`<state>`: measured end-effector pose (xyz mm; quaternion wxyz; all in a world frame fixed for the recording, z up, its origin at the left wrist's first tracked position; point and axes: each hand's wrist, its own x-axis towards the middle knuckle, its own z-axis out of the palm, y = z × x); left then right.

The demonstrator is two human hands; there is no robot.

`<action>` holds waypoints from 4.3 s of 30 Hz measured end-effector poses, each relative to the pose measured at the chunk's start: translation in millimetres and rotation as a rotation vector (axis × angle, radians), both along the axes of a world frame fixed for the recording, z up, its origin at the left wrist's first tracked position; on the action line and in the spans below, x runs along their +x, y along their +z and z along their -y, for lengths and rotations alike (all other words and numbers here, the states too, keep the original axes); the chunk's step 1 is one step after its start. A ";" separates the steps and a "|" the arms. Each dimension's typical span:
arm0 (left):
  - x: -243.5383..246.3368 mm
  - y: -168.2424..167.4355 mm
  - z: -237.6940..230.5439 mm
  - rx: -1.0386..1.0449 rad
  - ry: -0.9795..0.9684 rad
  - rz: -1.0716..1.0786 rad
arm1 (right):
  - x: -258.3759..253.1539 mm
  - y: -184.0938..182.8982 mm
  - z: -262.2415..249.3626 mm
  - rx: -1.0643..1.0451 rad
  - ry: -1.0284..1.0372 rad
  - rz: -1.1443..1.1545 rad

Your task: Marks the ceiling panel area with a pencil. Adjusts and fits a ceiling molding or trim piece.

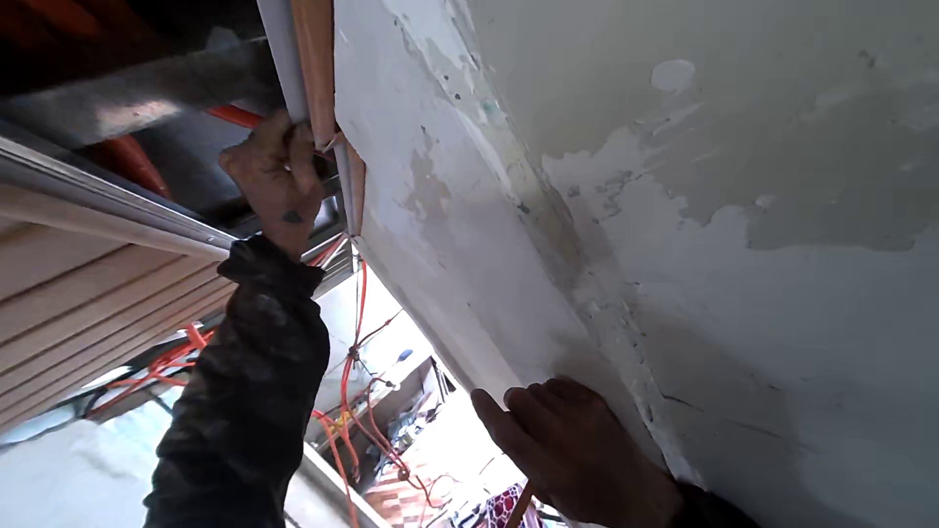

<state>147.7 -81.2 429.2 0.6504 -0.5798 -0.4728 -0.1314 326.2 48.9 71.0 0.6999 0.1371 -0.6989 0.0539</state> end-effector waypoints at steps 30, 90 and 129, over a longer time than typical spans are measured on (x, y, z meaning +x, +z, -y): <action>-3.8 -5.3 -4.5 -0.004 -0.039 -0.016 | 3.3 -5.4 0.8 -0.029 0.022 -0.009; -6.0 -12.0 -13.0 0.084 -0.036 -0.096 | -6.7 -2.0 2.0 -0.027 0.013 -0.059; -2.0 -24.5 -21.4 0.195 0.010 -0.095 | -10.8 -11.3 -6.6 0.097 -0.117 -0.031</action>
